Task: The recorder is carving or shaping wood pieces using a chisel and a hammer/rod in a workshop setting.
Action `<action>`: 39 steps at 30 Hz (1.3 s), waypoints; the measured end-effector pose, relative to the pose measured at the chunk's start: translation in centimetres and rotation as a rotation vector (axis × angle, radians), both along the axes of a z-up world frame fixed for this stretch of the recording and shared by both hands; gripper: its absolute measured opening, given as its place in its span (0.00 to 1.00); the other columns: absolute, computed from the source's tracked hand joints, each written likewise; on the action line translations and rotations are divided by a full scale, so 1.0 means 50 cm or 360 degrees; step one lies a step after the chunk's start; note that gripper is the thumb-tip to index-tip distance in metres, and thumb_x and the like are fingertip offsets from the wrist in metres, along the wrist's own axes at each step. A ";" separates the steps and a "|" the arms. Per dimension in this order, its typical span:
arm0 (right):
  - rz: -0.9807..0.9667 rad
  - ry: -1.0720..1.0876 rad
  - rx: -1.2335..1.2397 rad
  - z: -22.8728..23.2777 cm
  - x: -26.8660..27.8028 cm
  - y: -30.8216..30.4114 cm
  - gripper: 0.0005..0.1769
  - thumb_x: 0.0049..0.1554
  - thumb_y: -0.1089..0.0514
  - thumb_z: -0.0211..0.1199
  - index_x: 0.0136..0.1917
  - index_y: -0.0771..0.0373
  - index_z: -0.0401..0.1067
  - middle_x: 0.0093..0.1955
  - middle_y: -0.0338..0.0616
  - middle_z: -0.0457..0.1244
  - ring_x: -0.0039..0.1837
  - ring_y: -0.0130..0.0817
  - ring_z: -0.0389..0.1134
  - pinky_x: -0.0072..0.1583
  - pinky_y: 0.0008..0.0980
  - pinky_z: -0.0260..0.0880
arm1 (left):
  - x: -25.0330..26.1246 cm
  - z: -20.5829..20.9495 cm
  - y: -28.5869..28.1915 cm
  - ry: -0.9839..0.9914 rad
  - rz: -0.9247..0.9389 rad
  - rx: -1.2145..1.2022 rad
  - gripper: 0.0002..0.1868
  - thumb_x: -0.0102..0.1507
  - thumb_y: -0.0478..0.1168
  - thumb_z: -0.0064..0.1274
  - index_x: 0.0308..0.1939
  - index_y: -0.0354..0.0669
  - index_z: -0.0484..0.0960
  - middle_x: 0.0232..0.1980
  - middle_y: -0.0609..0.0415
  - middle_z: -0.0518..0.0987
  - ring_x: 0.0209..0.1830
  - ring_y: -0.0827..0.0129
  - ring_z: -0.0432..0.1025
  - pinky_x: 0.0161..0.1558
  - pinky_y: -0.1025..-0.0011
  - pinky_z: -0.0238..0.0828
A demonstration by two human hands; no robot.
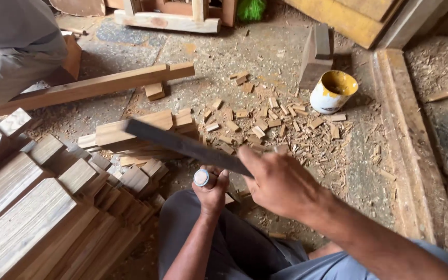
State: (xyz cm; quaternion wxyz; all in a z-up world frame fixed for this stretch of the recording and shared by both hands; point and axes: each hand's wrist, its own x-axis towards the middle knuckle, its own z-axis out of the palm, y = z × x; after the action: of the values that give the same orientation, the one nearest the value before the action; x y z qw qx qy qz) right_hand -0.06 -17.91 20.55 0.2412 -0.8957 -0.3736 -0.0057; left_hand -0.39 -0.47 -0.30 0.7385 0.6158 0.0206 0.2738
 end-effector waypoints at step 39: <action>-0.0015 0.0164 0.0286 0.067 -0.043 -0.001 0.09 0.58 0.66 0.64 0.44 0.65 0.64 0.24 0.37 0.61 0.22 0.25 0.64 0.20 0.26 0.63 | -0.007 0.006 0.026 -0.0021 -0.0106 -0.0209 0.09 0.56 0.27 0.57 0.31 0.39 0.71 0.29 0.58 0.73 0.23 0.76 0.68 0.24 0.73 0.69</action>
State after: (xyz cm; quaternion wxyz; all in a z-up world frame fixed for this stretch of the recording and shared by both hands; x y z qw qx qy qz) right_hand -2.19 -17.96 23.88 0.3394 -0.8713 -0.3545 0.0056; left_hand -0.73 0.84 0.01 0.7862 0.5646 0.0132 0.2511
